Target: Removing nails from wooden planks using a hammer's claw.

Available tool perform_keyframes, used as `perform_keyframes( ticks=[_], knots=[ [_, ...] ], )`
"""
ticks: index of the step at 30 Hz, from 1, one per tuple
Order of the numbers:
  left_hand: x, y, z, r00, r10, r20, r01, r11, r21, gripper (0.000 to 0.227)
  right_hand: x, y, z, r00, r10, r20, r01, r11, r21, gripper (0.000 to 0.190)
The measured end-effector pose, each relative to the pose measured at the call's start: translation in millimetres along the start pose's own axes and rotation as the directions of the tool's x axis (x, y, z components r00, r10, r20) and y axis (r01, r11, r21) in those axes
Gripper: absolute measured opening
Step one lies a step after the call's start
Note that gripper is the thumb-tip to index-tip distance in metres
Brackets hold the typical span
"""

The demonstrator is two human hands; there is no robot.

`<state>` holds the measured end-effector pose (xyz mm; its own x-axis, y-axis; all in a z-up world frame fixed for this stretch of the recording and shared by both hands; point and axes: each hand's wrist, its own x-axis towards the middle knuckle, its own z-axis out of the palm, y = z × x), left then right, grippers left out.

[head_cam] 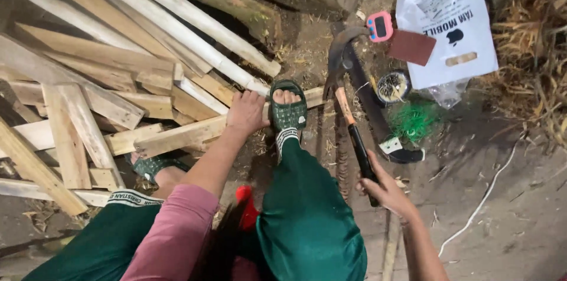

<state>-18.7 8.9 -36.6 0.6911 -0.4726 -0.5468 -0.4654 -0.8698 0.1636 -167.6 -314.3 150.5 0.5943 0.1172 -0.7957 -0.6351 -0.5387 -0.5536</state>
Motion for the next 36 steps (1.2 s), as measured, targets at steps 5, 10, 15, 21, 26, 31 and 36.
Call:
perform_keyframes(
  ticks=[5,10,15,21,26,31,36],
  knots=[
    [-1.8,0.3,12.0,1.000,0.014,-0.005,-0.014,1.000,0.001,0.067,20.9,4.3,17.9,0.944,0.329,-0.025,-0.314,0.919,0.238,0.078],
    [-1.7,-1.2,11.7,0.999,0.010,-0.033,-0.011,0.999,-0.036,0.068,17.6,-22.0,-0.9,0.917,0.396,0.040,-0.373,0.820,0.434,0.057],
    [0.9,-3.5,18.8,0.997,0.005,-0.078,-0.009,0.999,-0.046,0.070,30.5,-19.3,-15.7,0.885,0.450,0.116,-0.448,0.757,0.476,0.053],
    [-0.5,-5.1,5.6,0.998,0.016,-0.066,-0.018,1.000,-0.026,0.070,35.0,-76.3,-31.4,0.859,0.511,-0.013,-0.493,0.834,0.247,0.037],
    [-8.4,-3.7,4.6,0.994,0.011,-0.106,-0.016,0.999,-0.049,0.073,47.8,-70.9,-45.3,0.929,0.366,-0.052,-0.367,0.930,0.007,0.037],
    [-2.9,2.5,-20.6,0.998,-0.031,-0.063,0.021,0.987,-0.156,0.069,-22.3,-57.4,-32.8,0.950,0.045,-0.308,-0.071,0.995,-0.076,0.073],
    [-7.7,8.5,-28.3,0.997,-0.061,0.036,0.066,0.984,-0.167,0.063,-2.0,29.2,30.8,0.487,-0.378,-0.788,0.642,0.766,0.029,0.054]
  ],
)
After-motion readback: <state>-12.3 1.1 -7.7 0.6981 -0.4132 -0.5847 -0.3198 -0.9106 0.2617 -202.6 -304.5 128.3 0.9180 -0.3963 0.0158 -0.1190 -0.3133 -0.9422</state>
